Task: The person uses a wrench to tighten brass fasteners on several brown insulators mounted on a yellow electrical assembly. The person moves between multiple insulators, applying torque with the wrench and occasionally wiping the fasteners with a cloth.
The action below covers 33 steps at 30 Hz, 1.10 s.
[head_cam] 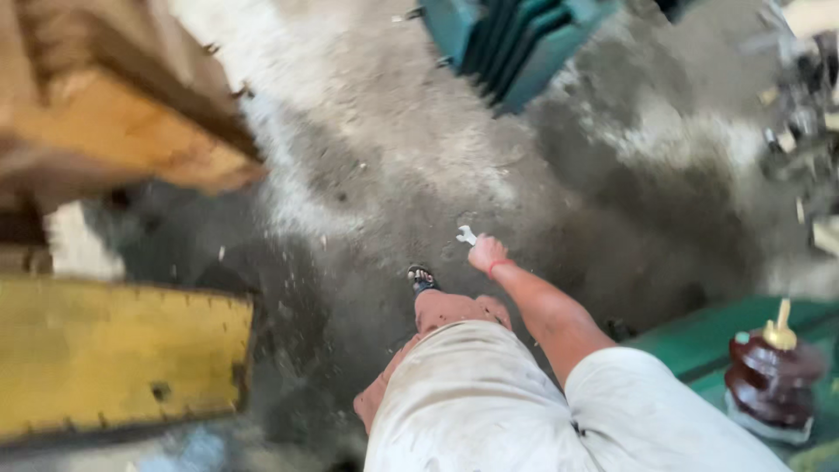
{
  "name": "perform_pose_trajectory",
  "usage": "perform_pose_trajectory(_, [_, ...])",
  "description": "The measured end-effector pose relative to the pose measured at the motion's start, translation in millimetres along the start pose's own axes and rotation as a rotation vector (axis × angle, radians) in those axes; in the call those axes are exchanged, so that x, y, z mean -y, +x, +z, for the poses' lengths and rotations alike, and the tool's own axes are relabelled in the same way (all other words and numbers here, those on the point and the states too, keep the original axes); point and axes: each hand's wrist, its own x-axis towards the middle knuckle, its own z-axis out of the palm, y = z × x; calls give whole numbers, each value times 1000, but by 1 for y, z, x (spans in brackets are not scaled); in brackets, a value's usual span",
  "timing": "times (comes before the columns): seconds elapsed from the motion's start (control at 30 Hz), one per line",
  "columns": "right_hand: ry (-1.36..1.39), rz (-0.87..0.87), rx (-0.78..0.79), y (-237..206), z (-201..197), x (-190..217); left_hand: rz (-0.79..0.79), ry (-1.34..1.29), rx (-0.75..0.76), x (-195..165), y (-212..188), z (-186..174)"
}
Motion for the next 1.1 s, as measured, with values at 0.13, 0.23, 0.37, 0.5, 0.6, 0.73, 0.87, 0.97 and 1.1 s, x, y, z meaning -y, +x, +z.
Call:
perform_pose_trajectory(0.13, [156, 75, 35, 25, -48, -37, 104, 75, 453, -90, 71, 61])
perform_pose_trajectory(0.23, [477, -189, -109, 18, -53, -48, 254, 234, 706, -166, 117, 96])
perform_pose_trajectory(0.37, [687, 34, -218, -15, -26, -60, 434, 397, 897, -256, 160, 117])
perform_pose_trajectory(0.5, [908, 465, -237, -52, 3, -96, 557, 473, 995, -338, 203, 149])
perform_pose_trajectory(0.6, [787, 922, -56, -84, 14, -114, 636, 501, 1053, -373, 243, 150])
perform_pose_trajectory(0.73, [1139, 1258, -181, -105, 21, -97, 715, 559, 1123, -413, 298, 149])
perform_pose_trajectory(0.87, [946, 1100, -330, -82, 14, -47, 768, 635, 1190, -450, 330, 150])
perform_pose_trajectory(0.97, [951, 1086, -327, -43, -7, -18, 800, 682, 1223, -473, 342, 158])
perform_pose_trajectory(1.1, [960, 1104, -260, -8, -41, -14, 840, 739, 1267, -499, 345, 182])
